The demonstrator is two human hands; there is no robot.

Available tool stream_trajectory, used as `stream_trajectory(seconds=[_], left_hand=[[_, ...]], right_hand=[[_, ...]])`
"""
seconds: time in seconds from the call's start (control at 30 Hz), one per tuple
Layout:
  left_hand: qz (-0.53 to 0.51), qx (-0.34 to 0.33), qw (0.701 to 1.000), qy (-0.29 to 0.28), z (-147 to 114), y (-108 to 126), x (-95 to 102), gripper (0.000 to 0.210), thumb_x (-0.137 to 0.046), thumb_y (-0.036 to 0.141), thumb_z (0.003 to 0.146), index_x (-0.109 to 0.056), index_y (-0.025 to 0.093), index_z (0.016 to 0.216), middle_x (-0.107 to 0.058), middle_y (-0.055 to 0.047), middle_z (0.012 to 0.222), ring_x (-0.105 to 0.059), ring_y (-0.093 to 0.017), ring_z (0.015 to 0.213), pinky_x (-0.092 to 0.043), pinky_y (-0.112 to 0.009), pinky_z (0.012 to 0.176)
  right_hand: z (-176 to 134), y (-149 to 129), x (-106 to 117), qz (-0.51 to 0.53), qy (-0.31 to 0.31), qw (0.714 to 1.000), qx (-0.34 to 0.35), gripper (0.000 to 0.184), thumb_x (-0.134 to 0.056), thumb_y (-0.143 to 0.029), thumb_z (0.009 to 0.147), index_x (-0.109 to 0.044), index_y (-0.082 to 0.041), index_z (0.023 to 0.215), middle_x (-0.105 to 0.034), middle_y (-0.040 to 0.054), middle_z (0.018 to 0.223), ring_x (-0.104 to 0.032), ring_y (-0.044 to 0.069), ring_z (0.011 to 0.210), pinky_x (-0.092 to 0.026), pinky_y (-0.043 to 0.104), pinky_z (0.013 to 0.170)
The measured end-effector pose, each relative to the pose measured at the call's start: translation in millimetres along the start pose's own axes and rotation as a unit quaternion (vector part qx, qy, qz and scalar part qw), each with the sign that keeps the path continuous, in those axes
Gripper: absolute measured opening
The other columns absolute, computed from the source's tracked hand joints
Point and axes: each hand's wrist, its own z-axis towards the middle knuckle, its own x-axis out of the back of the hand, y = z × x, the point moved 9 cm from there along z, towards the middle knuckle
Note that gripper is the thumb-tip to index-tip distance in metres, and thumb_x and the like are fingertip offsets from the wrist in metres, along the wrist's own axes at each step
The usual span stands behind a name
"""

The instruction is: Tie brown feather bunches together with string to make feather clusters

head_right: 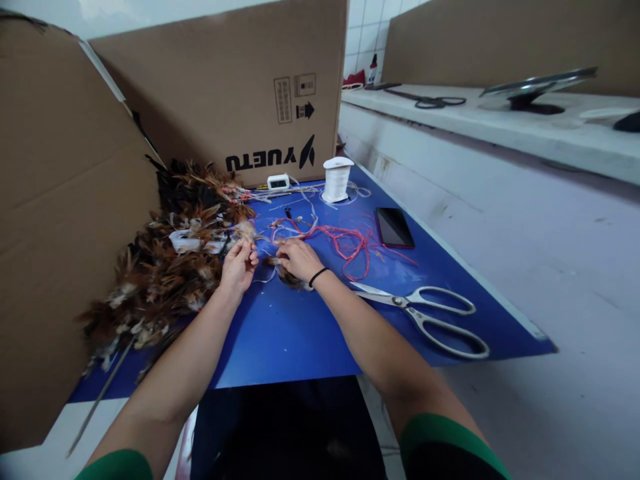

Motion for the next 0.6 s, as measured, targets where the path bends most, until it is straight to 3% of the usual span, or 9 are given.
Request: stream_trajectory(seconds=[0.2, 0.37, 0.47, 0.6], left_hand=[[0.001, 0.009, 1.000, 0.002, 0, -3, -0.2, 0.026, -0.076, 0.029, 0.064, -0.055, 0.015, 0.072, -0.057, 0.003, 0.063, -0.047, -0.002, 0.045, -0.033, -0.013, 0.040], [-0.006, 0.018, 1.000, -0.002, 0, -7, -0.1, 0.026, -0.076, 0.029, 0.063, -0.056, 0.015, 0.073, -0.057, 0.002, 0.064, -0.047, -0.002, 0.046, -0.034, -0.014, 0.040], [-0.007, 0.025, 1.000, -0.014, -1, -10, -2.0, 0.026, -0.076, 0.029, 0.064, -0.057, 0.015, 0.074, -0.056, 0.002, 0.066, -0.048, -0.002, 0.047, -0.035, -0.014, 0.041], [-0.007, 0.031, 0.999, -0.028, -3, -14, -4.9, 0.029, -0.078, 0.031, 0.061, -0.057, 0.015, 0.073, -0.056, 0.002, 0.067, -0.048, -0.003, 0.049, -0.035, -0.014, 0.042]], right_hand=[[5, -4, -10, -0.067, -0.024, 0.997, 0.002, 0.015, -0.053, -0.017, 0.080, -0.068, -0.014, 0.079, -0.066, 0.0125, 0.095, -0.057, 0.021, 0.091, -0.040, 0.030, 0.081], [3, 11, 6, 0.107, 0.041, 0.992, -0.058, 0.013, -0.052, -0.018, 0.079, -0.065, -0.015, 0.076, -0.066, 0.0045, 0.078, -0.057, 0.013, 0.072, -0.041, 0.024, 0.071], [-1, 24, 10, 0.257, 0.066, 0.957, -0.119, 0.010, -0.054, -0.023, 0.074, -0.061, -0.015, 0.072, -0.063, 0.0008, 0.066, -0.054, 0.010, 0.059, -0.042, 0.023, 0.062], [-9, 32, 8, 0.410, 0.076, 0.891, -0.179, 0.011, -0.058, -0.025, 0.067, -0.054, -0.015, 0.069, -0.065, 0.0023, 0.066, -0.054, 0.009, 0.052, -0.039, 0.020, 0.050]])
